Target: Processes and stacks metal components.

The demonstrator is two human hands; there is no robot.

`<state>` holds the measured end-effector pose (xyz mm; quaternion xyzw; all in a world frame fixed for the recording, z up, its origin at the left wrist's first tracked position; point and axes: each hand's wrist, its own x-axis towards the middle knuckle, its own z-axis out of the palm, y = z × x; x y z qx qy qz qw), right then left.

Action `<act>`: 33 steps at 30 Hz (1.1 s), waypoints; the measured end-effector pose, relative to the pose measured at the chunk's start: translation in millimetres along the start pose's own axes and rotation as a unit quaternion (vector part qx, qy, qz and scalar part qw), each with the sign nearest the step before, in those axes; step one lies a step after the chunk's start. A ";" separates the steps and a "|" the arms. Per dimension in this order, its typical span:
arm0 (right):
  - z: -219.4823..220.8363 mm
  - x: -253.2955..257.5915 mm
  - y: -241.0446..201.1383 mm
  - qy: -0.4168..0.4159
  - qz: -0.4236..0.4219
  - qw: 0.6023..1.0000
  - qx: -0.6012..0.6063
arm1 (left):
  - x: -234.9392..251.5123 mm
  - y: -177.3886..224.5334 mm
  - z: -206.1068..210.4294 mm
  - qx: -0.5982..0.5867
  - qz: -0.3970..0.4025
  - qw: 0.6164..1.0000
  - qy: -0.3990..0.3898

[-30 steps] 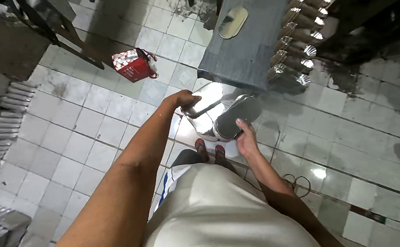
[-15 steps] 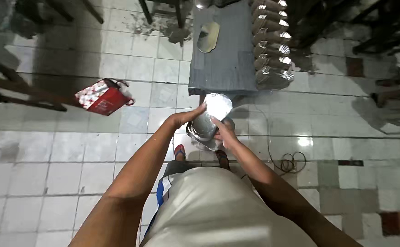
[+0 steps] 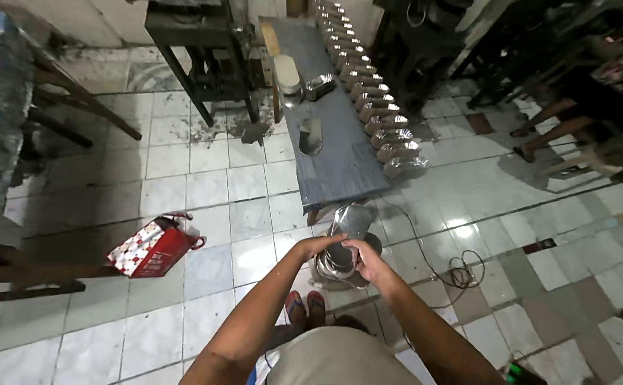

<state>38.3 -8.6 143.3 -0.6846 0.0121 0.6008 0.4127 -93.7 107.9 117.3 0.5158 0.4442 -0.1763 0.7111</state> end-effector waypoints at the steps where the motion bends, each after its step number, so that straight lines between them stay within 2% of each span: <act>1: -0.9 -1.3 2.1 -0.010 0.000 1.000 0.010 | 0.1 -3.0 2.5 -0.004 0.004 1.000 0.001; 6: 8.8 -19.6 7.4 -0.071 -0.054 0.993 0.083 | -30.5 -2.3 -1.8 -0.008 0.019 0.997 0.080; 8: 19.3 -37.0 5.3 -0.074 -0.093 0.989 0.092 | -55.7 1.3 -9.7 -0.006 0.063 0.993 0.101; 12: 40.3 -74.8 -0.7 -0.129 -0.141 0.979 0.073 | -108.8 -7.5 -41.1 -0.064 0.177 0.978 0.086; 14: 51.7 -85.5 -10.8 -0.159 -0.150 0.974 0.055 | -133.5 -11.7 -67.7 -0.113 0.195 0.972 0.073; 16: 62.2 -87.7 -17.4 -0.166 -0.164 0.972 0.021 | -149.8 -21.7 -93.7 -0.146 0.165 0.974 0.048; 19: 94.3 -69.9 -29.1 -0.153 -0.200 0.967 -0.047 | -148.8 -52.0 -135.1 -0.126 0.124 0.983 -0.050; 22: 141.0 -39.5 -46.8 -0.180 -0.130 0.961 -0.167 | -135.9 -68.9 -178.5 -0.083 0.081 0.986 -0.120; 25: 193.5 -26.4 -73.8 -0.128 -0.088 0.964 -0.217 | -119.9 -53.1 -241.3 -0.053 0.088 0.978 -0.183; 26: 210.4 -20.6 -88.1 -0.134 -0.090 0.960 -0.229 | -119.2 -46.1 -268.6 -0.030 0.091 0.977 -0.189; 31: 293.4 13.3 -169.4 -0.225 -0.127 0.898 -0.357 | -145.0 -24.2 -369.1 0.096 0.082 0.965 -0.229; 33: 338.2 29.9 -181.8 -0.309 -0.100 0.865 -0.383 | -145.2 -12.4 -402.2 0.121 0.073 0.955 -0.260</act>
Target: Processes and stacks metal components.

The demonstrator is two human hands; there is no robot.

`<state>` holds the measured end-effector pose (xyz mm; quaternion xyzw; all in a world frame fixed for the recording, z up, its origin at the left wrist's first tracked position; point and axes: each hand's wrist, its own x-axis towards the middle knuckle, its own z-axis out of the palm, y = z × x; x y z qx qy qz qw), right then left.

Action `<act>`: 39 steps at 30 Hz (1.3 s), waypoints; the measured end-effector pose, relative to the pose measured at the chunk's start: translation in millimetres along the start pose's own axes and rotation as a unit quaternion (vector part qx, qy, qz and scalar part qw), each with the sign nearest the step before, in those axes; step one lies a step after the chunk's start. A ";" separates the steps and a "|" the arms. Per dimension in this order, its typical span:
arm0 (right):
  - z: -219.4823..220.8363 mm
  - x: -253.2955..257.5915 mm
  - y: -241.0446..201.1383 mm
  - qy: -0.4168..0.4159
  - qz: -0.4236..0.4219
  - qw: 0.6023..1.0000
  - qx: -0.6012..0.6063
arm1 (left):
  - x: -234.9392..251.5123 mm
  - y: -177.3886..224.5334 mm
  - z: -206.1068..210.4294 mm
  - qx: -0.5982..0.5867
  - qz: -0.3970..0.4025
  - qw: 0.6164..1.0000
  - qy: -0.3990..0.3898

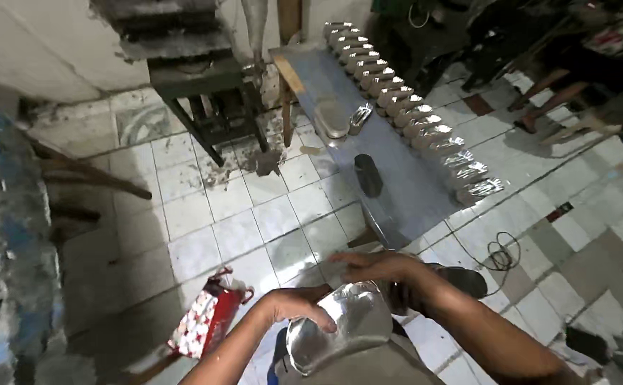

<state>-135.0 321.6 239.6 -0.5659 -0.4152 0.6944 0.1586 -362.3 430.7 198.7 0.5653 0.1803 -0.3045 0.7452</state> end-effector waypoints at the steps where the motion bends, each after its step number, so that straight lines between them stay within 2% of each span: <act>1: 3.4 18.8 -5.8 -0.054 0.004 0.999 0.004 | -4.2 3.2 -15.2 0.011 -0.004 1.000 -0.014; 2: 3.8 33.9 -6.8 -0.094 0.007 0.996 0.010 | -7.1 6.4 -28.9 0.020 -0.009 0.999 -0.026; 4: -2.0 45.7 -9.3 -0.107 0.024 0.994 0.023 | -1.5 3.6 -52.9 0.004 -0.003 0.999 -0.035; 7: -23.8 52.2 -11.9 -0.056 0.034 0.997 0.038 | 15.2 9.3 -89.3 -0.035 0.007 0.999 -0.014; 12: -82.4 85.4 -5.0 0.020 -0.043 0.990 0.132 | 13.7 27.1 -172.9 -0.121 0.048 0.991 0.037; 13: -98.5 92.4 -3.2 0.031 -0.062 0.987 0.147 | 8.1 38.7 -185.1 -0.134 0.041 0.988 0.067; 16: -153.2 108.6 -21.9 0.052 -0.084 0.974 0.203 | 2.6 106.3 -198.7 -0.142 -0.025 0.957 0.251; 18: -180.5 114.8 -38.7 0.065 -0.114 0.968 0.214 | 5.3 145.9 -210.7 -0.125 -0.018 0.943 0.308; 19: -196.3 114.5 -46.1 0.074 -0.137 0.967 0.200 | 6.9 162.9 -222.9 -0.106 0.008 0.945 0.308; 21: -224.6 107.0 -54.1 0.071 -0.156 0.974 0.151 | 12.9 190.2 -247.6 -0.071 0.061 0.961 0.259; 24: -259.4 93.2 -56.7 0.070 -0.118 0.986 0.099 | 32.8 221.1 -269.6 -0.022 0.064 0.965 0.255; 27: -282.7 91.5 -55.7 0.123 -0.107 0.979 0.123 | 57.1 240.4 -294.7 0.016 0.082 0.968 0.238; 31: -317.1 90.5 -76.1 0.273 -0.209 0.932 0.116 | 74.5 295.7 -346.5 0.151 0.171 0.958 0.175; 33: -341.0 91.1 -98.5 0.356 -0.195 0.912 0.055 | 78.7 331.2 -379.2 0.232 0.195 0.936 0.176; 36: -389.3 115.4 -121.8 0.470 -0.166 0.864 -0.063 | 95.0 380.3 -443.0 0.388 0.221 0.876 0.182; 39: -448.6 162.9 -134.8 0.569 -0.156 0.784 -0.193 | 135.4 414.7 -517.7 0.500 0.245 0.806 0.199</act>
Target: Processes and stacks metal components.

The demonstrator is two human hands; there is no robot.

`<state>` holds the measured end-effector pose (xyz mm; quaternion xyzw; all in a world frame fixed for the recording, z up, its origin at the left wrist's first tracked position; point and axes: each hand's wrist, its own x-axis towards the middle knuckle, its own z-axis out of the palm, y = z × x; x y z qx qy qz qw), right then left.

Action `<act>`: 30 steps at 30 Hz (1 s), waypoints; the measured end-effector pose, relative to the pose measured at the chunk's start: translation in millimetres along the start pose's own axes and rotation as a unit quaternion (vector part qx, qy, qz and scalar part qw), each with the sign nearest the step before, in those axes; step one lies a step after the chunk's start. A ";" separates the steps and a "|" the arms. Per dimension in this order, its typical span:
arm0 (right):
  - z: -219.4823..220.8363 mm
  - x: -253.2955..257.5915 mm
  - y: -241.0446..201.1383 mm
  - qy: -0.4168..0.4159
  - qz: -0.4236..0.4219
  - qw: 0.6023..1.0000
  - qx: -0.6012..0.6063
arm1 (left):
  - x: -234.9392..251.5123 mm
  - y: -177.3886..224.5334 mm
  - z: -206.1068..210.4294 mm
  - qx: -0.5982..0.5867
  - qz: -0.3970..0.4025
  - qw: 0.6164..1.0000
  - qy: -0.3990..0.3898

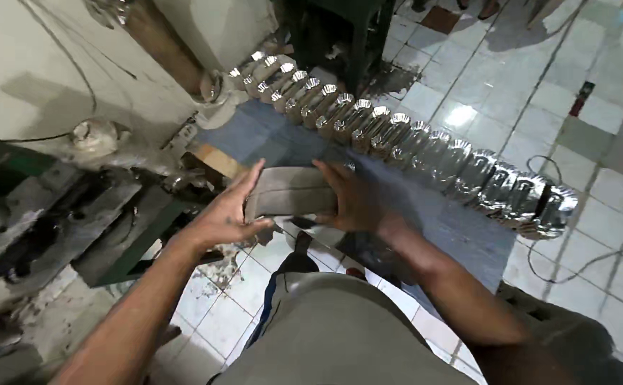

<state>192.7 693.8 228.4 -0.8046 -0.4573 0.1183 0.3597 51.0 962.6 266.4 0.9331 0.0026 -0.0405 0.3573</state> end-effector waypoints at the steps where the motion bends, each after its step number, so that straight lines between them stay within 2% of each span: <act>1: 10.3 25.4 8.0 0.015 -0.004 0.999 -0.039 | 20.6 -27.6 -4.3 0.008 0.010 1.000 0.008; 4: 42.6 96.5 37.8 -0.007 0.023 0.993 -0.116 | 74.1 -115.1 2.1 0.000 0.011 1.000 0.009; 6: 73.6 129.0 67.6 -0.030 0.030 0.991 -0.127 | 96.1 -169.0 18.6 -0.010 0.019 1.000 0.003; 9: 112.7 158.4 108.3 -0.091 0.058 0.987 -0.121 | 118.9 -228.6 43.2 -0.011 0.007 1.000 -0.003; 11: 135.2 164.5 126.7 -0.093 0.065 0.985 -0.130 | 124.1 -256.4 60.2 0.005 0.030 0.999 0.011; 15: 159.8 160.1 146.5 -0.066 0.102 0.987 -0.105 | 125.1 -280.2 77.4 0.004 0.057 0.998 0.039; 22: 182.9 144.1 155.1 -0.005 0.129 0.991 0.043 | 125.4 -303.4 106.3 -0.016 0.120 0.989 0.083; 26: 167.7 153.4 144.2 -0.048 0.183 0.979 0.071 | 134.3 -294.4 77.1 -0.031 0.072 0.997 0.008; 28: 149.0 164.8 135.2 -0.063 0.220 0.964 0.135 | 136.5 -283.0 48.1 -0.106 0.015 0.992 -0.062; 30: 127.6 175.7 118.7 -0.115 0.276 0.924 0.239 | 125.6 -270.1 17.9 -0.238 -0.090 0.958 -0.132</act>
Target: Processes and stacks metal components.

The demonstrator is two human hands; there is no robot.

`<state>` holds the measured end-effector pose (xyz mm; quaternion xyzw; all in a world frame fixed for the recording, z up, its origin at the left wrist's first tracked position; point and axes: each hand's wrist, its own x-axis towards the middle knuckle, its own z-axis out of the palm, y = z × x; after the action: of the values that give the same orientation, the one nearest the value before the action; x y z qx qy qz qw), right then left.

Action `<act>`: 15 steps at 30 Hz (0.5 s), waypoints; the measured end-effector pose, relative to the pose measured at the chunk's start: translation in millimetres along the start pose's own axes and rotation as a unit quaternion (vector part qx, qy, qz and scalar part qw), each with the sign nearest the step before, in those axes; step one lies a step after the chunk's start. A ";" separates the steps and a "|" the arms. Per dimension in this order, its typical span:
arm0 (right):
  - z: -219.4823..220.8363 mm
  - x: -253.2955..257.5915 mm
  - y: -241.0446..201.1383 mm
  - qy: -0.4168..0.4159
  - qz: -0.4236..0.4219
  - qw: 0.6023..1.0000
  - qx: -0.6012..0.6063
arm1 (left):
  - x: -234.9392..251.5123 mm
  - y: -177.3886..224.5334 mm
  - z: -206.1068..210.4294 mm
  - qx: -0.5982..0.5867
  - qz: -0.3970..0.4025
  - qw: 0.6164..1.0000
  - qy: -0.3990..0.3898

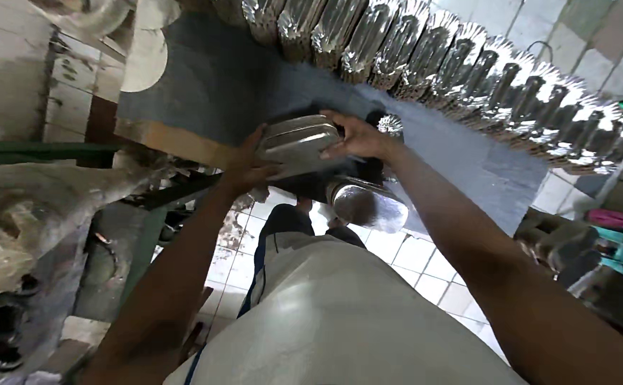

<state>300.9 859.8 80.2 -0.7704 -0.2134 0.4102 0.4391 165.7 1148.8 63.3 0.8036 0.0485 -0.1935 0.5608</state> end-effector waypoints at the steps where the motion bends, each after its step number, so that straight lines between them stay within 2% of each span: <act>1: -2.1 -2.2 -15.2 -0.040 0.043 0.997 0.045 | -12.1 7.2 -4.1 -0.071 -0.044 0.996 -0.005; 3: 5.4 1.6 -33.2 -0.101 0.128 0.982 0.099 | -33.1 15.3 -7.8 -0.149 -0.129 0.980 0.007; 5: 21.6 14.9 -27.2 -0.142 0.181 0.968 0.102 | -42.7 11.2 -11.1 -0.164 -0.188 0.968 -0.001; 7: 38.3 24.8 -14.5 -0.149 0.214 0.960 0.104 | -41.9 -5.1 -9.1 -0.157 -0.216 0.964 0.010; 9: 45.7 28.0 -11.8 -0.121 0.237 0.958 0.107 | -38.6 -12.4 -9.7 -0.106 -0.225 0.968 0.028; 11: 48.7 24.1 -16.7 -0.077 0.229 0.969 0.042 | -37.8 -17.4 -15.9 -0.011 -0.192 0.981 0.039; 13: 48.7 14.5 -24.0 -0.012 0.175 0.983 -0.055 | -36.3 -16.5 -18.7 0.059 -0.156 0.985 0.044; 15: 51.9 -1.5 -41.7 0.055 0.114 0.987 -0.103 | -40.0 -7.4 -17.4 0.089 -0.129 0.986 0.056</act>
<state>258.8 906.6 102.0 -0.8522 -0.1404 0.3901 0.3192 131.2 1173.0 76.6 0.8471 0.1657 -0.2222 0.4534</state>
